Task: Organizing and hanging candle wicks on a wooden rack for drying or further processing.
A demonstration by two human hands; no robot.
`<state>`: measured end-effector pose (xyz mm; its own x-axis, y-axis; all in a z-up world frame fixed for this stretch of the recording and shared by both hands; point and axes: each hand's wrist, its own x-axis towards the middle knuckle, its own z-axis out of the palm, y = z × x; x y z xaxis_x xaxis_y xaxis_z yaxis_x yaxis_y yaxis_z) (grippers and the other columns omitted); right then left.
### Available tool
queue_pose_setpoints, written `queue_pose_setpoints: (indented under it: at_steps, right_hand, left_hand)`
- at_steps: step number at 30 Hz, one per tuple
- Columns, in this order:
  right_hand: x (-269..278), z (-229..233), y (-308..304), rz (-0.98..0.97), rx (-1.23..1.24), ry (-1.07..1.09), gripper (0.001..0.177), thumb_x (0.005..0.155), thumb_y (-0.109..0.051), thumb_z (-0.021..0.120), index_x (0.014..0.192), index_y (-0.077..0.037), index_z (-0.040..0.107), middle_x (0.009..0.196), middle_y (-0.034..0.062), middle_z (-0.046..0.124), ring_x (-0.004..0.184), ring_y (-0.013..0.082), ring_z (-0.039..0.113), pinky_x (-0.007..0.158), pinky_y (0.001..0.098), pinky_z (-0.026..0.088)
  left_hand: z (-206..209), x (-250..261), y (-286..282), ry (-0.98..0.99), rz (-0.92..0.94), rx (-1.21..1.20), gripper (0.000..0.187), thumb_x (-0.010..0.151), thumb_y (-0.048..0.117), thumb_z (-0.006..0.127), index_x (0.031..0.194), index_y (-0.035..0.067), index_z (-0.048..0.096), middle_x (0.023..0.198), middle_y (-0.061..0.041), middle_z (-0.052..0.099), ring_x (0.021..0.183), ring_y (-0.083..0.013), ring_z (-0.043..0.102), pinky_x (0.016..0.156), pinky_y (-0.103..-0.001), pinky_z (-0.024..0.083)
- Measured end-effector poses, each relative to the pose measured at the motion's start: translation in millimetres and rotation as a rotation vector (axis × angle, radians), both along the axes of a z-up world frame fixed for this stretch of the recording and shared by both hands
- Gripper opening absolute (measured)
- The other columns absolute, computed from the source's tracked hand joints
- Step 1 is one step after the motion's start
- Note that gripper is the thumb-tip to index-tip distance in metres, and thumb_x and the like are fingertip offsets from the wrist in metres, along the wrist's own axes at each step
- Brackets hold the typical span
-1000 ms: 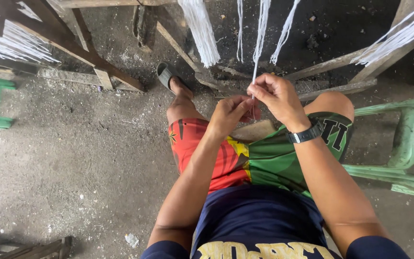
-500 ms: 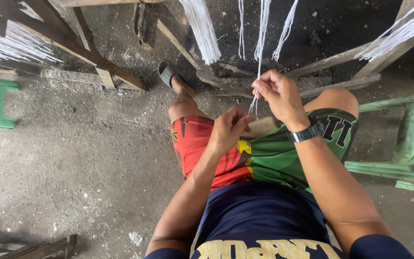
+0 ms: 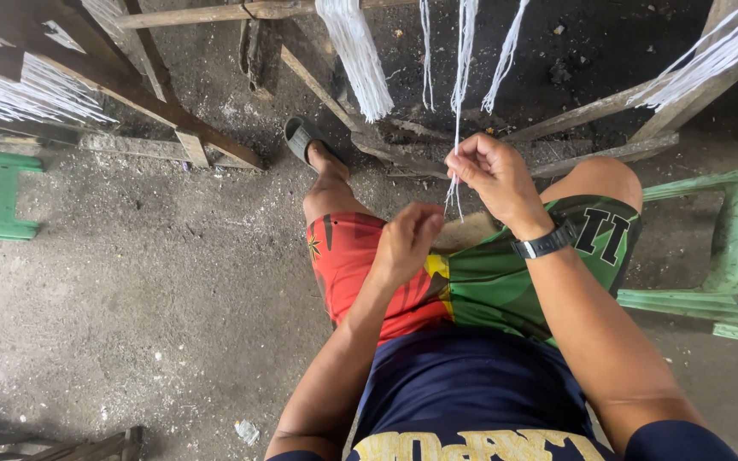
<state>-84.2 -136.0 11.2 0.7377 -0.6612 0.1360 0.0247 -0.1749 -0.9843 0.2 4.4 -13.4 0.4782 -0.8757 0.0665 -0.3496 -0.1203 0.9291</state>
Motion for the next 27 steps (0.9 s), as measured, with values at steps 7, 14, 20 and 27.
queue_pose_setpoints:
  at_steps: [7, 14, 20, 27]
  right_hand:
    - [-1, 5, 9, -0.039, 0.005, -0.013, 0.008, 0.084, -0.012, 0.062, 0.082, -0.005, 0.059, 0.058, 0.0035, 0.056, 0.053, 0.0025, 0.046, 0.047, 0.0159, 0.038]
    - [-4, 5, 7, -0.053, 0.063, -0.005, 0.007, 0.083, -0.014, 0.062, 0.083, -0.007, 0.062, 0.061, 0.0044, 0.059, 0.055, 0.0037, 0.048, 0.047, 0.0161, 0.038]
    - [-2, -3, 10, -0.065, 0.162, -0.018, 0.007, 0.084, -0.015, 0.06, 0.085, -0.009, 0.061, 0.065, 0.0021, 0.061, 0.058, 0.0028, 0.052, 0.049, 0.0135, 0.039]
    - [-2, -12, 7, -0.055, 0.124, 0.01, 0.006, 0.082, -0.014, 0.062, 0.085, -0.008, 0.062, 0.061, 0.0013, 0.057, 0.055, 0.002, 0.046, 0.046, 0.0141, 0.038]
  left_hand:
    - [23, 8, -18, 0.019, 0.052, -0.069, 0.029, 0.086, 0.032, 0.05, 0.093, 0.006, 0.06, 0.072, -0.013, 0.059, 0.065, -0.0256, 0.058, 0.054, -0.035, 0.045]
    - [15, 6, -26, 0.015, 0.006, -0.143, 0.014, 0.083, 0.016, 0.053, 0.076, 0.005, 0.06, 0.059, -0.008, 0.056, 0.054, -0.0214, 0.056, 0.048, -0.029, 0.043]
    - [15, 5, -25, 0.01, -0.024, -0.181, 0.016, 0.086, 0.014, 0.05, 0.075, 0.004, 0.056, 0.057, -0.008, 0.056, 0.051, -0.0173, 0.054, 0.045, -0.026, 0.042]
    - [10, 4, -30, -0.118, -0.002, -0.174, 0.012, 0.084, 0.012, 0.05, 0.073, 0.006, 0.051, 0.052, -0.007, 0.052, 0.045, -0.0225, 0.052, 0.044, -0.028, 0.041]
